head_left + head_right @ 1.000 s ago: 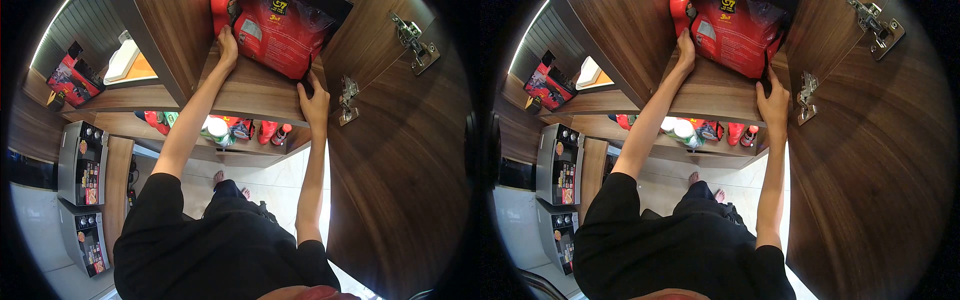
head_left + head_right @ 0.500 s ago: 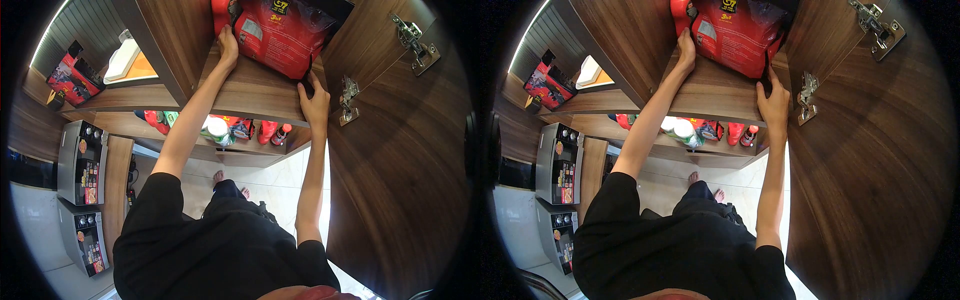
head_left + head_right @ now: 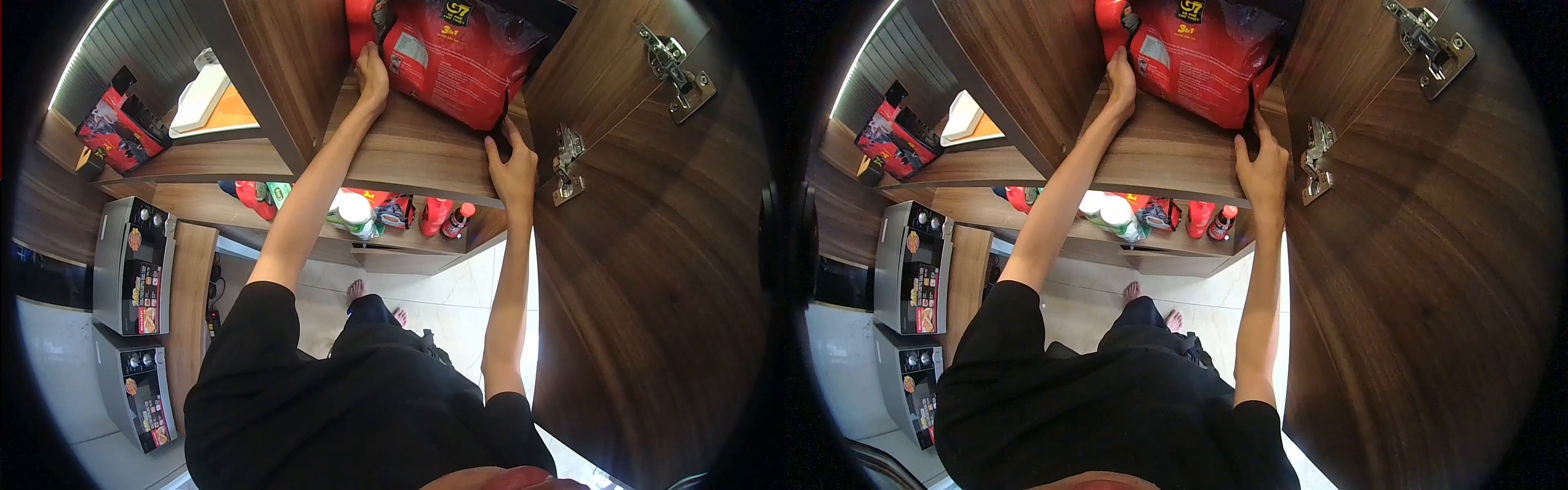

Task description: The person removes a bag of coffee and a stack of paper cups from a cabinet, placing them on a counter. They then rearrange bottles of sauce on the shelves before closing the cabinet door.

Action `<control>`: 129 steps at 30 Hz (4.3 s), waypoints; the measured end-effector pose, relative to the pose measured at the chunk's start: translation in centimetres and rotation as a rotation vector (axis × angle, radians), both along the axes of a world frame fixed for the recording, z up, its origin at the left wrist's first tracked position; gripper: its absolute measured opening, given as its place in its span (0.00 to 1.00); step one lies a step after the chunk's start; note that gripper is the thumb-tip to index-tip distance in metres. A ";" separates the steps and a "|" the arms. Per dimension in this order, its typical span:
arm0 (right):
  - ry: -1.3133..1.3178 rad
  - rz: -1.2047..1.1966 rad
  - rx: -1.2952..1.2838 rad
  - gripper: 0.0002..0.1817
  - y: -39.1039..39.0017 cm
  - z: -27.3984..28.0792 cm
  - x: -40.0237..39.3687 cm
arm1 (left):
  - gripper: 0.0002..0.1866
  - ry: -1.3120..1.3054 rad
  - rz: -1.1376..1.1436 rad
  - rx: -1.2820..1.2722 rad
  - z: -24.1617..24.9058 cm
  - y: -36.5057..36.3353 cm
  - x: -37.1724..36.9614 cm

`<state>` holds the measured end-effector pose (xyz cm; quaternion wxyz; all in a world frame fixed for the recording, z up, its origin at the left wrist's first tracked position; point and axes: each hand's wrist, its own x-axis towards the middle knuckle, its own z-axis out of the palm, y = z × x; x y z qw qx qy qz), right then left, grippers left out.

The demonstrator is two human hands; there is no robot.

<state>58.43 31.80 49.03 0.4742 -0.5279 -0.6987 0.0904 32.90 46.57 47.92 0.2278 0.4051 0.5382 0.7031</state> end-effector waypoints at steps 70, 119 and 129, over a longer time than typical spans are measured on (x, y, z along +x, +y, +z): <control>0.065 0.006 0.106 0.11 0.8 -0.7 0.4 | 0.27 0.049 0.063 -0.003 0.1 -0.4 0.2; 0.411 0.292 0.140 0.55 -15.6 -2.9 -4.6 | 0.29 0.692 -0.397 0.593 -1.2 -13.0 3.5; 0.618 0.465 0.103 0.24 -20.9 -6.3 -2.9 | 0.24 0.679 -0.335 0.517 -4.4 -25.3 3.3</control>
